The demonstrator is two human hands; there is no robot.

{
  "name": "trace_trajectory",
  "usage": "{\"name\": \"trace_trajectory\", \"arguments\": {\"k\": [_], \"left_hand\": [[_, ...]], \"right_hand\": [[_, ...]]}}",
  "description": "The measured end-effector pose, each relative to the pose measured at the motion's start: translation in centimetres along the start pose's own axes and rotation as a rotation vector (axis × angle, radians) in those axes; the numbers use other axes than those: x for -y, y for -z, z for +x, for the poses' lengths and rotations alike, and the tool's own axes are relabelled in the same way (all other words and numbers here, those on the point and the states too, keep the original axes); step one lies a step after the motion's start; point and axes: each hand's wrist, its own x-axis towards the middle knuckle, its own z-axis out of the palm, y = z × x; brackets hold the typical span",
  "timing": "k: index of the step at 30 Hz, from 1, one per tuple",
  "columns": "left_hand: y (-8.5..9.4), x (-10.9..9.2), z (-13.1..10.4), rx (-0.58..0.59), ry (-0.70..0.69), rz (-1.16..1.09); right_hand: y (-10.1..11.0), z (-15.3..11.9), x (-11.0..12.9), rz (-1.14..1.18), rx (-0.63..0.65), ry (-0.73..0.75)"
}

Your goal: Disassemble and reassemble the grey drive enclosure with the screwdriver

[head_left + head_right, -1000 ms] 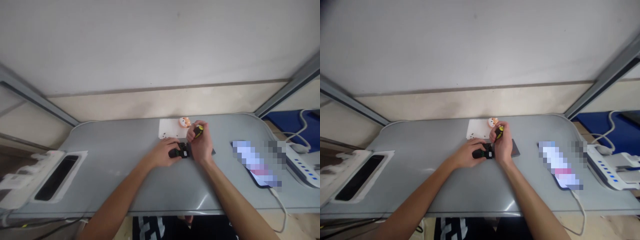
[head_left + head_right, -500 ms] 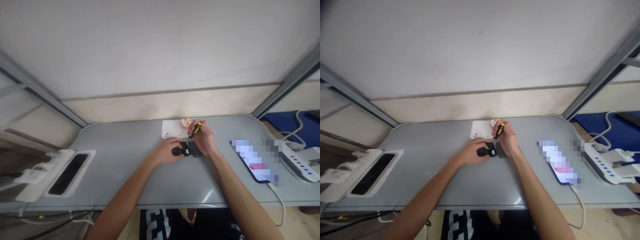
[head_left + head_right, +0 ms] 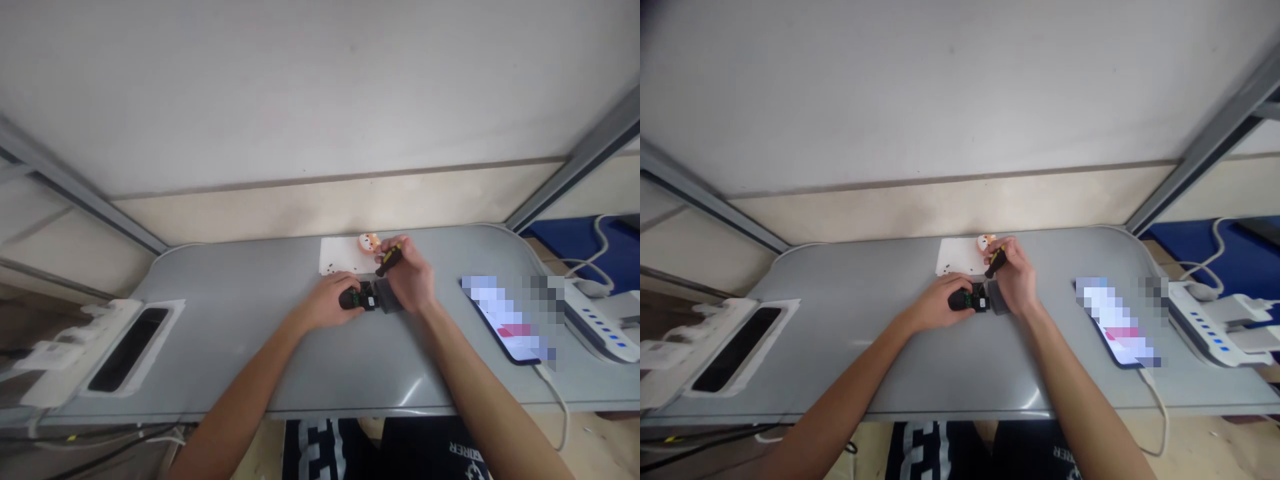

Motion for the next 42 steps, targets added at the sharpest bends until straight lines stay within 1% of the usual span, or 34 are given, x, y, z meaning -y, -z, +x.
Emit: {"name": "trace_trajectory", "arguments": {"k": [2, 5, 9, 12, 15, 18, 22, 26, 30, 32, 36, 38, 40, 42], "left_hand": [[0.1, -0.1, 0.0, 0.014, 0.001, 0.005], [0.3, -0.1, -0.1, 0.023, -0.001, 0.005], [0.3, 0.0, -0.2, 0.026, -0.011, 0.010], [0.3, 0.0, -0.2, 0.031, -0.017, 0.017], [0.3, 0.0, -0.2, 0.034, -0.022, 0.032], [0.4, -0.1, -0.2, 0.041, -0.039, 0.039], [0.7, -0.4, -0.1, 0.062, -0.071, 0.018], [1.0, -0.8, 0.1, 0.087, -0.057, 0.035], [1.0, -0.9, 0.1, 0.108, -0.046, 0.044], [1.0, -1.0, 0.2, 0.120, -0.049, 0.046], [1.1, -1.1, 0.2, 0.117, -0.031, 0.049], [1.1, -1.1, 0.1, 0.112, -0.024, 0.049], [1.0, -1.0, 0.1, 0.109, -0.028, 0.048], [0.9, -0.9, 0.1, 0.115, -0.032, 0.045]], "right_hand": [[0.4, 0.3, 0.0, -0.014, 0.034, -0.017], [0.4, 0.5, -0.2, 0.031, 0.079, -0.073], [-0.4, 0.3, -0.4, 0.092, -0.009, -0.061], [-0.7, 0.0, -0.2, 0.107, -0.018, -0.076], [-0.5, -0.1, 0.1, 0.080, 0.014, -0.046], [-0.2, 0.1, 0.3, 0.003, 0.034, -0.008], [0.0, 0.4, 0.0, -0.022, 0.076, -0.040], [-0.7, -0.2, -0.2, 0.018, 0.092, -0.065], [-1.8, -0.9, 0.1, 0.005, 0.091, -0.051], [-2.0, -0.9, 0.3, -0.039, 0.118, -0.064], [-1.9, 0.1, 0.5, -0.160, 0.257, -0.114], [-1.7, 0.6, 0.5, -0.161, 0.295, -0.129], [-1.6, 0.7, 0.2, -0.106, 0.266, -0.133], [-1.6, 0.6, -0.1, -0.031, 0.192, -0.133]]}}
